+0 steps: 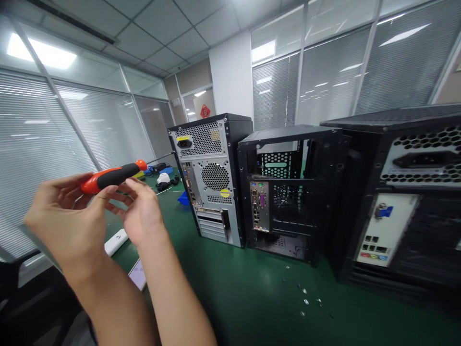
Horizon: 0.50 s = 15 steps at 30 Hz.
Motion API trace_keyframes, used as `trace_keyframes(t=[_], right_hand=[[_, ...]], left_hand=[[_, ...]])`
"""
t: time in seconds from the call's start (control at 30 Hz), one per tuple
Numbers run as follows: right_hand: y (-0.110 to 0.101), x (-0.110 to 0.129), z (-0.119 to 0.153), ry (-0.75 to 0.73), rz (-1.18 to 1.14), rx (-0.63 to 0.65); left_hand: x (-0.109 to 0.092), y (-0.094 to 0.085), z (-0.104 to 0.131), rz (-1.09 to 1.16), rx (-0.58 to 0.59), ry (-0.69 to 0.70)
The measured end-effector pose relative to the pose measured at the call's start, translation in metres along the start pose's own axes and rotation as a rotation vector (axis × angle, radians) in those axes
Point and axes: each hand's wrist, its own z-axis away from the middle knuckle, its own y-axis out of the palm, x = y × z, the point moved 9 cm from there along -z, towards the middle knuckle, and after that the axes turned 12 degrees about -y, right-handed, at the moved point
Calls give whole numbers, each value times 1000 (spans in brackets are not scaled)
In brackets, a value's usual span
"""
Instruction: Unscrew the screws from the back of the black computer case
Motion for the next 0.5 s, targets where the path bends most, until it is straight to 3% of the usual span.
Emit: trace_keyframes(t=[0.5], right_hand=[[1,1,0,-117,118,40]], left_hand=[[-2,1,-2,95,147,114]])
